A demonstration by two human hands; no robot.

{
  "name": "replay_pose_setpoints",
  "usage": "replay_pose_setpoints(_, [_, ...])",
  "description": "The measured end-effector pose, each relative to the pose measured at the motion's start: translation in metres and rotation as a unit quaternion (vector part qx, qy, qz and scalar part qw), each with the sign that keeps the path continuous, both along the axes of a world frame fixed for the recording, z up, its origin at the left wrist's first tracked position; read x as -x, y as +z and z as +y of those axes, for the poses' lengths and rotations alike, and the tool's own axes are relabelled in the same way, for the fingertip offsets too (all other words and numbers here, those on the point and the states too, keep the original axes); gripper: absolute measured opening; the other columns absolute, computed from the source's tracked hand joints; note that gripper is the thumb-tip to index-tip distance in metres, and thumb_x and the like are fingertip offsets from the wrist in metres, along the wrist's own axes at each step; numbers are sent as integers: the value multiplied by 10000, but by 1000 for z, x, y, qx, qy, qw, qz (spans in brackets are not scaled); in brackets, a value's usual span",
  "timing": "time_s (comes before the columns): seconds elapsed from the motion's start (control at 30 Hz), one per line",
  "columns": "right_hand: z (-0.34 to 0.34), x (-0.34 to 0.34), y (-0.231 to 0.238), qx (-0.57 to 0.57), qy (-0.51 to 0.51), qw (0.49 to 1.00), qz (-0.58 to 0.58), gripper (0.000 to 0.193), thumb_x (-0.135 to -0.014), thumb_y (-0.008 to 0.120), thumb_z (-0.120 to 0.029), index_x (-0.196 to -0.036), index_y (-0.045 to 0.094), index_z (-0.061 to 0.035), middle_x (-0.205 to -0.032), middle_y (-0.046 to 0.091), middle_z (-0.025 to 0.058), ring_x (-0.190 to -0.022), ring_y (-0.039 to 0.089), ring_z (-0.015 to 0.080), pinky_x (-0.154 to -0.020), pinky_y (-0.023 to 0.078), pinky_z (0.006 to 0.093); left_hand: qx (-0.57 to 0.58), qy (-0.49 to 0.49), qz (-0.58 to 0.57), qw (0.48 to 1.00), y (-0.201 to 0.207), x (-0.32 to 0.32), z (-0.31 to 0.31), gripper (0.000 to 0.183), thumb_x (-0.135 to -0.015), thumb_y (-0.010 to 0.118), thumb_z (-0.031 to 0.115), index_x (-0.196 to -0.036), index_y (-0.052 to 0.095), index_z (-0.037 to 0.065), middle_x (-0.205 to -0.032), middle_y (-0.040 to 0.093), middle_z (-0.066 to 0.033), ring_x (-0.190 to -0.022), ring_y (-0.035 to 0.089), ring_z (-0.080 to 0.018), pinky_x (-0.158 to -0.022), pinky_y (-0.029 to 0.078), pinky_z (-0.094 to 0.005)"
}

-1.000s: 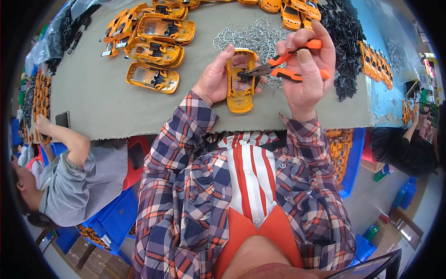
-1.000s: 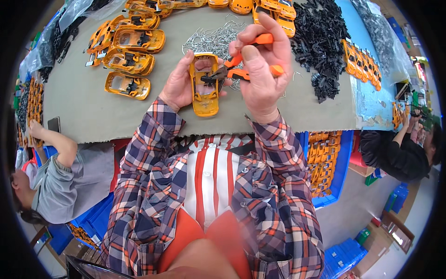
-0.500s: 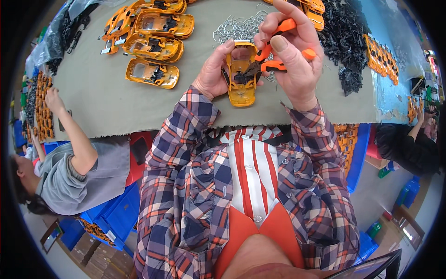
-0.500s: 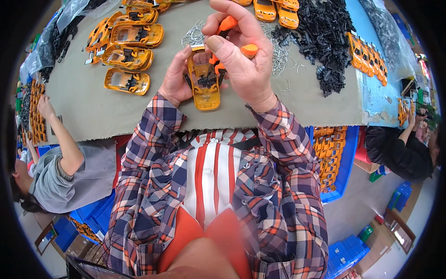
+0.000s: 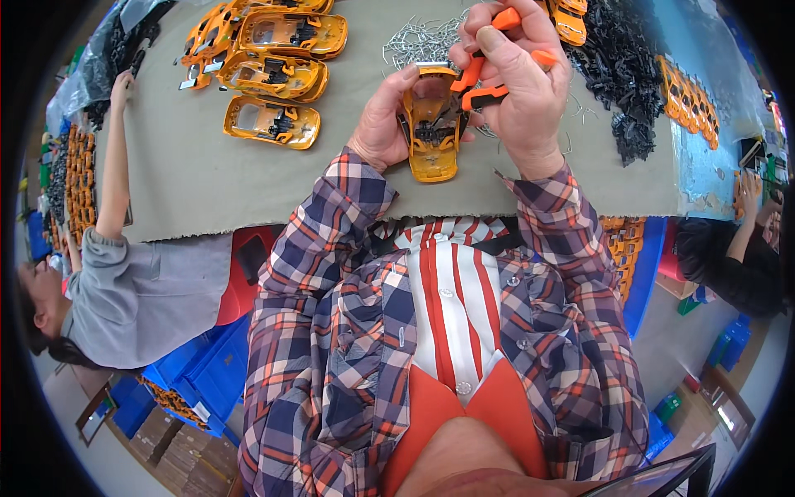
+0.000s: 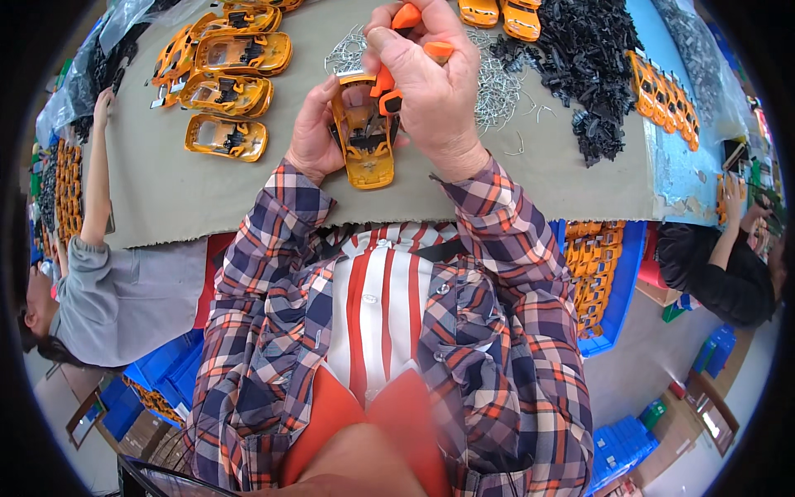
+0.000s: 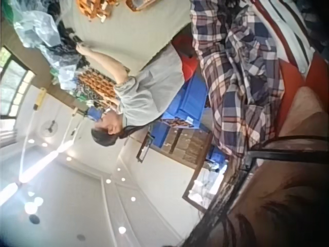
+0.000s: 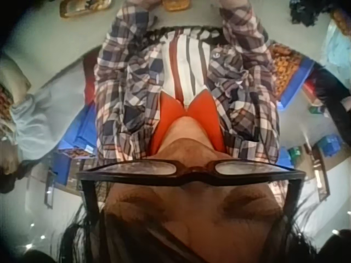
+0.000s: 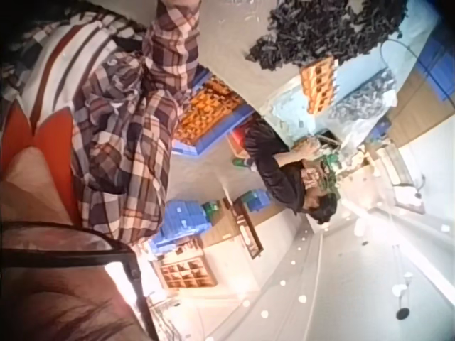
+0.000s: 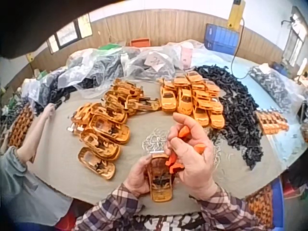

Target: Assembling toy car components using pliers at a factory workbench.

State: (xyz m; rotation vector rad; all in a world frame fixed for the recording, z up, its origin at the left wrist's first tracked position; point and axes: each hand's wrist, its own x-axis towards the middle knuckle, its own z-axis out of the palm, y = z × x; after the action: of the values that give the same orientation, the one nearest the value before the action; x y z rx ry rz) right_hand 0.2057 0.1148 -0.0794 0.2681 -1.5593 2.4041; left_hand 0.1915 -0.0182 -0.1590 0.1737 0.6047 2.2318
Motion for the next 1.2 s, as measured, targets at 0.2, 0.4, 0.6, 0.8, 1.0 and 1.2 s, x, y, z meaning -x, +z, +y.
replay_pose_setpoints(0.2, [-7, -20, -9, 20, -28, 997, 63, 418, -874, 503, -40, -1265, 389, 51, -939, 495, 84, -781, 504, 137, -691, 456, 256, -2, 29, 15, 999, -17, 0, 0, 504, -898, 406, 430, -1215, 476, 45, -1163, 548, -151, -933, 613, -301, -788, 525, -499])
replay_pose_setpoints(0.4, [-12, -43, -25, -131, -63, 970, 194, 413, -822, 493, 106, -1223, 405, 59, -876, 493, 64, -788, 469, 114, -721, 430, 235, 36, 83, 20, 996, -20, 9, 4, 506, -889, 421, 418, -1126, 538, -13, -1075, 599, -141, -923, 616, -245, -828, 511, -407])
replay_pose_setpoints(0.6, [-12, -48, -33, -104, -48, 966, 230, 462, -808, 488, 112, -1253, 388, 37, -901, 470, 69, -824, 458, 142, -768, 425, 294, -3, 2, 30, 1000, -16, 17, -1, 532, -890, 395, 433, -1099, 546, -32, -989, 620, -133, -904, 610, -231, -819, 495, -360])
replay_pose_setpoints(0.8, [-15, -47, -4, 19, 49, 990, 134, 638, -785, 542, 5, -1359, 263, -6, -1012, 430, 90, -949, 423, 177, -897, 360, 339, 22, 30, 9, 999, -22, 13, -4, 475, -892, 408, 426, -1103, 540, 22, -1070, 599, -137, -965, 602, -251, -835, 486, -409])
replay_pose_setpoints(1.0, [7, -58, 25, -77, -50, 967, 236, 614, -799, 562, -22, -1346, 286, 12, -1004, 448, 101, -924, 434, 193, -870, 381, 358, -7, 62, 33, 998, 4, 25, -24, 505, -905, 407, 455, -1099, 539, 8, -1011, 606, -131, -921, 594, -271, -825, 480, -415])
replay_pose_setpoints(1.2, [39, -78, -1, -43, -120, 986, 110, 548, -810, 542, -30, -1317, 340, 18, -989, 456, 88, -893, 437, 182, -831, 403, 339, 98, 350, 33, 931, 65, 126, -88, 432, -942, 401, 381, -1108, 505, -5, -1031, 601, -186, -961, 580, -323, -858, 465, -460])
